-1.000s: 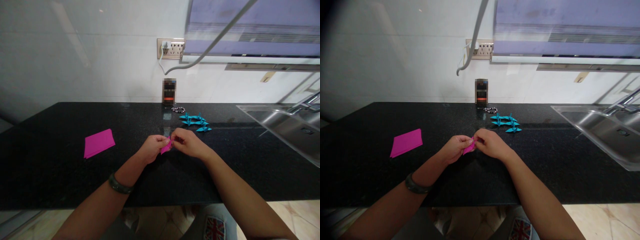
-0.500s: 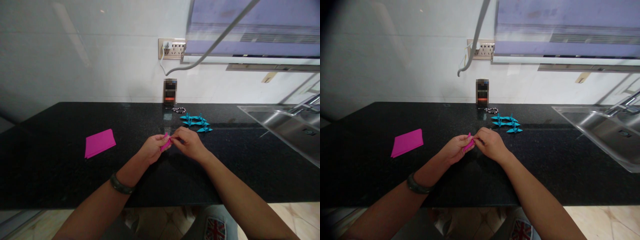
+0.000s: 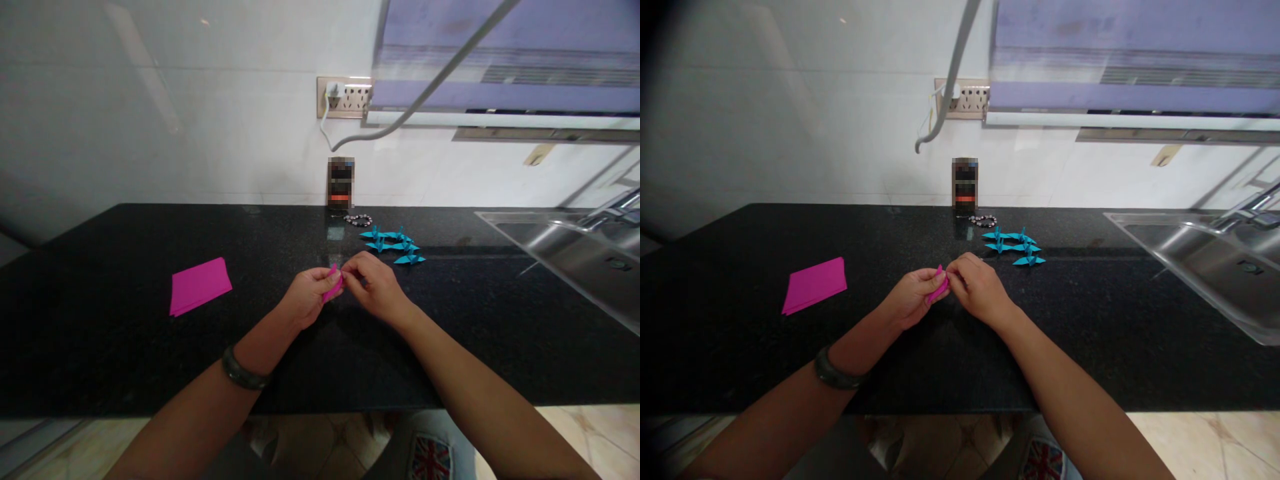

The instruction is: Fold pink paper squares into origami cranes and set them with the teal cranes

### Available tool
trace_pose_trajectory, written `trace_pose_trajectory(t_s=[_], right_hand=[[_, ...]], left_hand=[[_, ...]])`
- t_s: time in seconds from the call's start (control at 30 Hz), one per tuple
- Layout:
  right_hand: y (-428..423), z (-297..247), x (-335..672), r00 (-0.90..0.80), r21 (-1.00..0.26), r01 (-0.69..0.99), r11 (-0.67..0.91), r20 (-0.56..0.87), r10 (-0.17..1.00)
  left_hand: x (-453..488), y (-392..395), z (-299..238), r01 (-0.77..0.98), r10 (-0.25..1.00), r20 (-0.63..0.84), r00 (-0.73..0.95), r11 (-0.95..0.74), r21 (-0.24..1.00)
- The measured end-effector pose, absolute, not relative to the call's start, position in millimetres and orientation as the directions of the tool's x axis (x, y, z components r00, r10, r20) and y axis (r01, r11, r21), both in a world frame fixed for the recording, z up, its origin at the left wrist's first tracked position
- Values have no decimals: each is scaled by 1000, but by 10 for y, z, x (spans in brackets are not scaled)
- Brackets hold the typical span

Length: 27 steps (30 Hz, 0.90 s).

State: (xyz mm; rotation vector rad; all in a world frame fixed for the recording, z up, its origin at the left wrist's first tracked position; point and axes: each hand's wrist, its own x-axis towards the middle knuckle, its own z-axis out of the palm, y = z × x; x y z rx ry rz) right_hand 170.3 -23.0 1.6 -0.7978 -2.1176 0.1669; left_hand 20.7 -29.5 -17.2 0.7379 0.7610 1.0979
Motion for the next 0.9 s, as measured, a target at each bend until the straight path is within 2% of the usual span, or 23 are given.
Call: trace_pose_trajectory(t_s=[0.23, 0.53, 0.9], right_hand=[[-223, 8, 1709, -436, -405, 467, 786, 669, 603], [-236, 15, 1691, -476, -260, 510, 820, 709, 520], [-239, -1, 1683, -485, -258, 493, 831, 712, 508]], left_hand=[[203, -289, -190, -490, 953, -137, 272, 260, 832], [214, -289, -187, -553, 958, -148, 246, 264, 790], [202, -291, -139, -572, 961, -166, 222, 266, 776]])
